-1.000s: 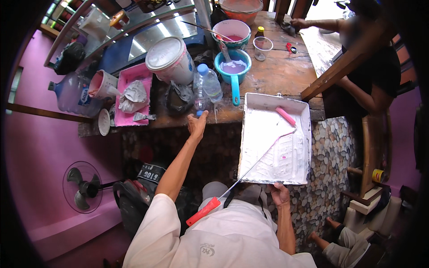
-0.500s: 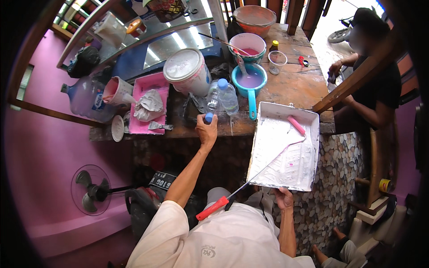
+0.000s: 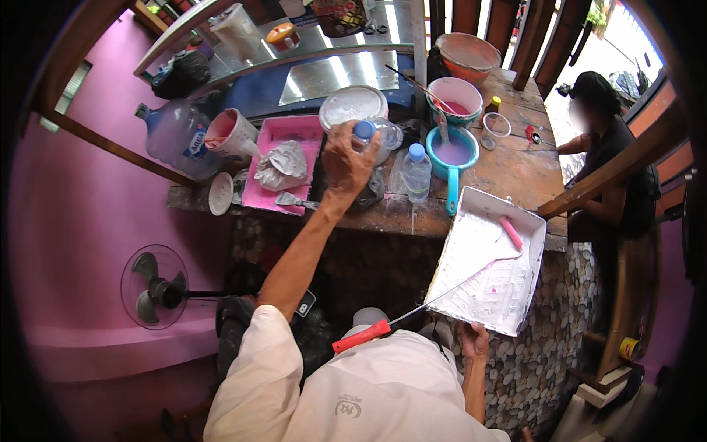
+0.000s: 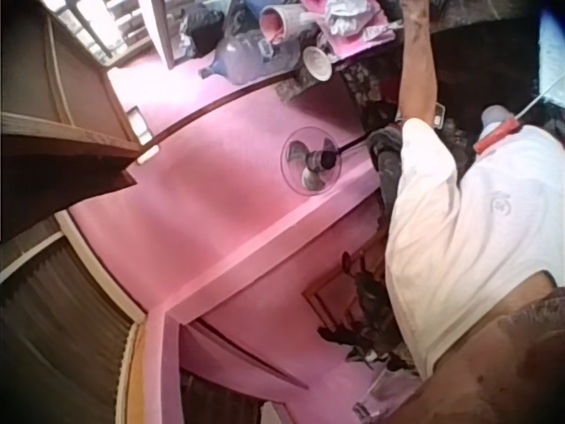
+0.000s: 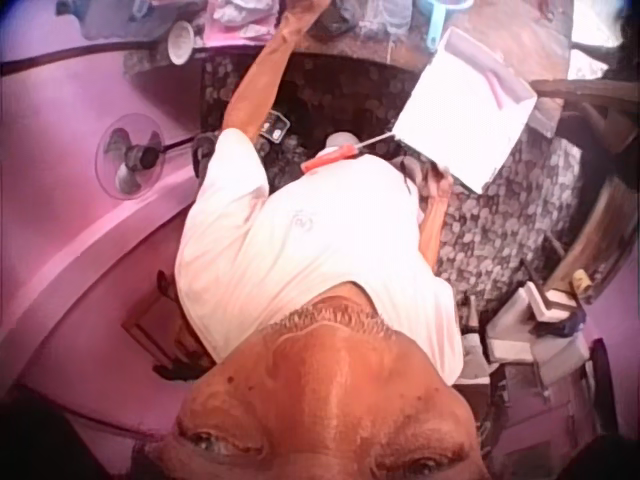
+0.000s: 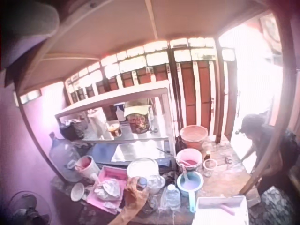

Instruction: The person prepares a paint mixture by pouring water from a bottle into a small blue bucket containing pink liquid, then stirs the mixture with a brush, and finally uses a putty knife to spread and smooth white paint inside a paint tray.

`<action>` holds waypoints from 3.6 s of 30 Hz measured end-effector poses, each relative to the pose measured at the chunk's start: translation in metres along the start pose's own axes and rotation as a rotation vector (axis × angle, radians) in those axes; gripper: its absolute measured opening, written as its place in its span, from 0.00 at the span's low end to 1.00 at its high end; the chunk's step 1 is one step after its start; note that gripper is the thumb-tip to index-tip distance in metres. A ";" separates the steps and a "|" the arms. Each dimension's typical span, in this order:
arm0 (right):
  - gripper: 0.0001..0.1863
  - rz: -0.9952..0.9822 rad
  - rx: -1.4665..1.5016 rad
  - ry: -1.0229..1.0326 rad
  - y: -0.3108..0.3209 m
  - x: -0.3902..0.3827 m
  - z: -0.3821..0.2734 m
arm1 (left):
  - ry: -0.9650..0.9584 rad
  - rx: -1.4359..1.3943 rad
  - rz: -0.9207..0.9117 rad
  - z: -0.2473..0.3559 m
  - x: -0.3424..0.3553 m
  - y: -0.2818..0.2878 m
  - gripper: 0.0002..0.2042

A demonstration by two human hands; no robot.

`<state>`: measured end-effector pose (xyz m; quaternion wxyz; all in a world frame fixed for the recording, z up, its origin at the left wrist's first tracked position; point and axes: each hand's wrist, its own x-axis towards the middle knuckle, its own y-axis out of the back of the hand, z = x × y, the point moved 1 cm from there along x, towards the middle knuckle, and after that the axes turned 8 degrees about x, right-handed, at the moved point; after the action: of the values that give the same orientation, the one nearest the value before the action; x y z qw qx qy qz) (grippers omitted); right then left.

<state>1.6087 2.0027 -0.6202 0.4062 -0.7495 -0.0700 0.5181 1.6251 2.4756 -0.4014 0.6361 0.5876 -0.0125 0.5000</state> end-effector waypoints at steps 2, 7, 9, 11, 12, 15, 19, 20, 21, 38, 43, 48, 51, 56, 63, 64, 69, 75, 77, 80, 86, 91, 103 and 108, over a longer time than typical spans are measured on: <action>0.30 -0.015 -0.003 -0.007 0.007 -0.001 0.000 | 0.077 -0.012 -0.017 -0.002 0.019 0.035 0.17; 0.32 0.003 -0.018 -0.017 0.018 0.005 -0.003 | 0.253 -0.115 0.122 -0.065 0.065 0.111 0.17; 0.32 -0.003 -0.013 -0.009 0.015 0.000 -0.004 | 0.240 0.095 0.190 -0.127 0.071 0.131 0.17; 0.33 -0.018 -0.007 0.001 0.023 0.003 -0.006 | 0.330 0.052 0.160 -0.170 0.079 0.137 0.17; 0.34 -0.038 0.005 0.029 0.015 0.001 -0.005 | 0.424 0.004 0.136 -0.190 0.083 0.138 0.17; 0.29 -0.024 0.054 0.027 -0.014 -0.007 0.006 | 0.678 -0.184 0.115 -0.271 0.077 0.117 0.17; 0.28 -0.037 0.037 0.045 0.009 0.007 0.018 | 0.645 0.026 0.064 -0.365 0.074 0.077 0.20; 0.27 -0.026 0.044 0.060 0.012 0.009 0.020 | 0.626 0.063 0.045 -0.372 0.072 0.067 0.21; 0.26 -0.012 0.056 0.085 0.014 0.011 0.022 | 0.624 0.050 0.033 -0.369 0.072 0.057 0.21; 0.35 0.025 0.022 0.187 -0.003 0.015 0.039 | 0.384 0.534 -0.060 -0.373 0.102 -0.005 0.39; 0.32 0.006 0.043 0.159 -0.014 0.017 0.038 | -0.043 0.016 -0.206 -0.216 0.076 -0.027 0.26; 0.32 0.059 0.059 0.138 0.003 0.023 0.037 | -0.361 -0.347 -0.718 -0.067 0.029 -0.068 0.28; 0.32 0.060 0.039 0.101 0.007 0.023 0.037 | -0.470 -0.175 -0.804 -0.047 0.015 -0.086 0.31; 0.29 0.086 0.031 0.104 0.020 0.026 0.033 | -0.178 0.202 -0.687 -0.053 -0.016 -0.068 0.35; 0.26 0.067 0.017 0.073 0.021 0.032 0.028 | 0.233 0.435 -0.881 -0.099 -0.041 -0.104 0.22; 0.26 0.065 0.015 0.072 0.019 0.032 0.026 | 0.253 0.371 -0.834 -0.099 -0.042 -0.101 0.20; 0.29 0.061 0.043 -0.007 0.032 0.032 0.021 | 0.601 -0.247 -0.602 -0.126 -0.052 -0.088 0.10; 0.33 0.010 0.112 0.071 0.028 0.035 0.021 | 0.644 -0.389 -0.475 -0.113 -0.038 -0.057 0.10; 0.33 0.024 0.065 0.058 0.026 0.034 0.017 | 0.710 -0.402 -0.394 -0.108 -0.033 -0.037 0.09; 0.33 0.062 0.003 -0.003 0.028 0.031 0.007 | 0.765 -0.410 -0.346 -0.111 -0.020 0.001 0.09; 0.31 -0.018 -0.022 0.058 0.025 0.031 0.000 | 0.876 -0.544 -0.282 -0.137 0.018 0.098 0.05; 0.32 -0.041 -0.025 -0.012 0.022 0.029 -0.006 | 0.789 -0.630 -0.248 -0.189 0.051 0.193 0.04; 0.27 -0.042 0.031 0.072 -0.014 0.034 0.020 | 0.832 -0.025 -0.166 -0.377 0.106 0.289 0.04; 0.25 -0.012 0.000 0.102 -0.023 0.032 0.020 | 0.776 0.263 -0.160 -0.453 0.141 0.311 0.07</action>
<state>1.6140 2.0452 -0.6299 0.4124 -0.7745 -0.0537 0.4766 1.2338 2.8486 -0.2274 0.5500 0.4311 0.3377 0.6305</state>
